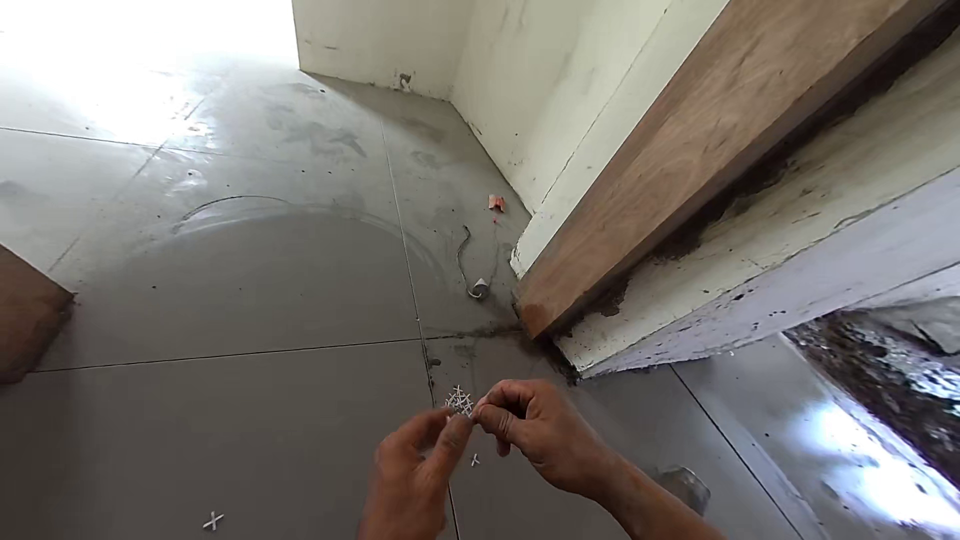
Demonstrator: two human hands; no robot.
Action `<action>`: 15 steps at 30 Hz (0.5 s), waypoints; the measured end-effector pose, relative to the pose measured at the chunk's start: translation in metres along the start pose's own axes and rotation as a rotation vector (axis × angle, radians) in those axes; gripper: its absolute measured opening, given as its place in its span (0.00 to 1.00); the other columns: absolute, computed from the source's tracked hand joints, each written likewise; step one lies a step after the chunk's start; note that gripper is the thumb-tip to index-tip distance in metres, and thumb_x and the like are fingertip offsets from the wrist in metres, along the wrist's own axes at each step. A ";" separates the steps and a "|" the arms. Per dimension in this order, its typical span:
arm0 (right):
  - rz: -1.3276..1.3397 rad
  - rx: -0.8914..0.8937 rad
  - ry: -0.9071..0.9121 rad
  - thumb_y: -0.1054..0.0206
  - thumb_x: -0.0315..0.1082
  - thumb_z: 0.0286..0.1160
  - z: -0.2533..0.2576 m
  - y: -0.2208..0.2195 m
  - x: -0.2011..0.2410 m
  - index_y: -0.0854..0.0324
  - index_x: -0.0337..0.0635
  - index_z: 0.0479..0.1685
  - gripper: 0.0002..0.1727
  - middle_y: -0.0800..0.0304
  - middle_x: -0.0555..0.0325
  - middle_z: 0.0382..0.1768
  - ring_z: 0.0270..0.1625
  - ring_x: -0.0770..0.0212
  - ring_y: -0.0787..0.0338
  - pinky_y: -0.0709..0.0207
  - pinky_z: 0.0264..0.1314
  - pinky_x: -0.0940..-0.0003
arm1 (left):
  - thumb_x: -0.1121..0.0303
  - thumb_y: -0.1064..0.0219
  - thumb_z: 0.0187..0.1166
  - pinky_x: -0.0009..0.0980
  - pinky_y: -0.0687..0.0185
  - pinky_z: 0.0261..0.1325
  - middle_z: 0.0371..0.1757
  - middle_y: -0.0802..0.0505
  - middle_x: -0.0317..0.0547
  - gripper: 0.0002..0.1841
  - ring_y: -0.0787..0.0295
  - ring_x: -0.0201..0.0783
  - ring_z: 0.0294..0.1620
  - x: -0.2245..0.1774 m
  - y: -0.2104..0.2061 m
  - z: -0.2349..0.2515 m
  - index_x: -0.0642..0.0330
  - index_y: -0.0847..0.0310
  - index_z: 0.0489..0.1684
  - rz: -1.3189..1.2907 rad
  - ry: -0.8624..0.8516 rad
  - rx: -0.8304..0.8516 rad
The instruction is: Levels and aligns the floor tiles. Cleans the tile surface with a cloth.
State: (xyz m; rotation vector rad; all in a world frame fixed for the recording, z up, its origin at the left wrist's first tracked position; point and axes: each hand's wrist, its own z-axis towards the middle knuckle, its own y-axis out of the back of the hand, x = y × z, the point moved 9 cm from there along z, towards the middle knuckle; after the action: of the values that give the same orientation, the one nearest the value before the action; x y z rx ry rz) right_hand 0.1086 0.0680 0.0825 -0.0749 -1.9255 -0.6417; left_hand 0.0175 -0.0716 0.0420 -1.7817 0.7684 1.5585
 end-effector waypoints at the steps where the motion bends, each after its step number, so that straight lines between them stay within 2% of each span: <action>1: -0.022 -0.004 -0.002 0.32 0.41 0.83 0.003 -0.003 0.001 0.11 0.44 0.42 0.11 0.11 0.64 0.31 0.28 0.70 0.14 0.18 0.33 0.75 | 0.58 0.29 0.81 0.27 0.20 0.18 0.46 0.03 0.37 0.15 0.16 0.28 0.19 -0.005 0.001 -0.001 0.56 0.10 0.58 0.008 -0.048 -0.005; 3: -0.084 -0.039 -0.052 0.33 0.42 0.82 0.010 -0.001 -0.003 0.12 0.44 0.40 0.12 0.13 0.64 0.29 0.26 0.70 0.15 0.18 0.31 0.74 | 0.72 0.25 0.74 0.21 0.19 0.22 0.56 0.03 0.38 0.10 0.14 0.23 0.25 -0.027 0.005 -0.008 0.57 0.07 0.51 0.017 -0.336 -0.036; 4: -0.103 -0.052 -0.074 0.33 0.44 0.81 0.013 0.000 -0.005 0.12 0.45 0.40 0.12 0.13 0.64 0.28 0.26 0.70 0.15 0.19 0.31 0.73 | 0.73 0.23 0.71 0.21 0.21 0.21 0.59 0.04 0.40 0.12 0.16 0.23 0.24 -0.034 0.009 -0.009 0.57 0.07 0.52 0.013 -0.403 -0.057; 5: -0.085 -0.047 -0.069 0.32 0.44 0.81 0.015 0.000 -0.005 0.12 0.45 0.39 0.12 0.13 0.64 0.28 0.26 0.69 0.15 0.18 0.31 0.73 | 0.68 0.22 0.72 0.22 0.22 0.21 0.58 0.04 0.38 0.15 0.18 0.22 0.22 -0.031 0.015 -0.005 0.56 0.08 0.56 0.045 -0.375 -0.090; 6: -0.052 -0.028 -0.052 0.31 0.44 0.81 0.016 -0.002 -0.003 0.12 0.44 0.40 0.13 0.12 0.63 0.28 0.26 0.68 0.14 0.17 0.31 0.73 | 0.58 0.24 0.76 0.26 0.19 0.26 0.54 0.04 0.35 0.16 0.16 0.24 0.25 -0.021 0.020 0.001 0.54 0.09 0.58 0.111 -0.279 -0.123; 7: -0.037 -0.004 -0.047 0.31 0.45 0.81 0.016 -0.006 -0.001 0.12 0.44 0.41 0.13 0.12 0.63 0.29 0.26 0.68 0.14 0.17 0.31 0.73 | 0.51 0.31 0.81 0.30 0.12 0.37 0.48 0.04 0.30 0.17 0.10 0.25 0.33 -0.009 0.024 0.008 0.51 0.08 0.55 0.171 -0.183 -0.127; 8: -0.046 0.010 -0.057 0.31 0.44 0.82 0.018 -0.008 -0.003 0.12 0.45 0.41 0.12 0.12 0.63 0.29 0.26 0.68 0.14 0.17 0.31 0.73 | 0.52 0.33 0.82 0.31 0.12 0.40 0.41 0.04 0.30 0.15 0.09 0.25 0.37 0.000 0.022 0.012 0.51 0.07 0.48 0.157 -0.155 -0.123; 9: -0.081 -0.003 -0.083 0.32 0.44 0.82 0.022 -0.006 -0.009 0.12 0.45 0.41 0.12 0.13 0.63 0.29 0.26 0.68 0.15 0.17 0.31 0.72 | 0.59 0.30 0.81 0.29 0.08 0.42 0.44 0.03 0.32 0.10 0.05 0.27 0.41 -0.002 0.017 0.012 0.53 0.07 0.46 0.106 -0.212 -0.084; 10: -0.132 -0.039 -0.128 0.33 0.45 0.82 0.026 0.000 -0.018 0.12 0.45 0.41 0.13 0.13 0.63 0.29 0.26 0.68 0.15 0.18 0.31 0.71 | 0.69 0.26 0.76 0.27 0.08 0.38 0.48 0.02 0.36 0.04 0.05 0.28 0.42 -0.007 0.012 0.010 0.55 0.07 0.43 0.041 -0.297 -0.044; 11: -0.177 -0.086 -0.183 0.35 0.45 0.83 0.031 0.008 -0.029 0.13 0.45 0.42 0.14 0.13 0.63 0.29 0.26 0.67 0.15 0.18 0.33 0.69 | 0.75 0.24 0.70 0.24 0.14 0.30 0.47 0.02 0.38 0.06 0.09 0.26 0.32 -0.010 0.007 0.010 0.57 0.06 0.41 0.006 -0.359 -0.030; 12: -0.185 -0.123 -0.226 0.35 0.45 0.83 0.035 0.015 -0.040 0.13 0.43 0.42 0.14 0.13 0.62 0.30 0.27 0.67 0.15 0.18 0.33 0.68 | 0.75 0.23 0.69 0.23 0.21 0.24 0.45 0.02 0.36 0.08 0.16 0.24 0.25 -0.008 0.004 0.014 0.55 0.06 0.43 0.075 -0.363 -0.049; 13: -0.161 -0.146 -0.257 0.34 0.45 0.84 0.038 0.021 -0.048 0.13 0.42 0.43 0.14 0.13 0.61 0.31 0.27 0.66 0.14 0.17 0.33 0.69 | 0.67 0.24 0.71 0.26 0.19 0.27 0.45 0.03 0.33 0.08 0.15 0.26 0.26 -0.001 0.005 0.023 0.53 0.06 0.46 0.256 -0.319 -0.090; 14: -0.129 -0.164 -0.282 0.33 0.44 0.85 0.040 0.024 -0.053 0.13 0.41 0.43 0.14 0.12 0.60 0.32 0.27 0.66 0.14 0.16 0.33 0.70 | 0.59 0.28 0.76 0.34 0.11 0.38 0.47 0.03 0.34 0.11 0.09 0.31 0.35 0.011 0.006 0.037 0.50 0.06 0.49 0.476 -0.234 -0.121; 15: -0.095 -0.182 -0.300 0.33 0.43 0.85 0.042 0.026 -0.055 0.13 0.41 0.43 0.14 0.12 0.59 0.32 0.27 0.66 0.14 0.16 0.32 0.71 | 0.55 0.32 0.81 0.43 0.09 0.49 0.50 0.04 0.37 0.14 0.06 0.38 0.46 0.024 0.008 0.056 0.50 0.07 0.52 0.637 -0.127 -0.117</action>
State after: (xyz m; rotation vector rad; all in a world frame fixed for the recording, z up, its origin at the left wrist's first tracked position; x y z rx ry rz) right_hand 0.1066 0.1230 0.0324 -0.2053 -2.1630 -0.9107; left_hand -0.0200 -0.0332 0.0124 -1.5732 1.2878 2.1333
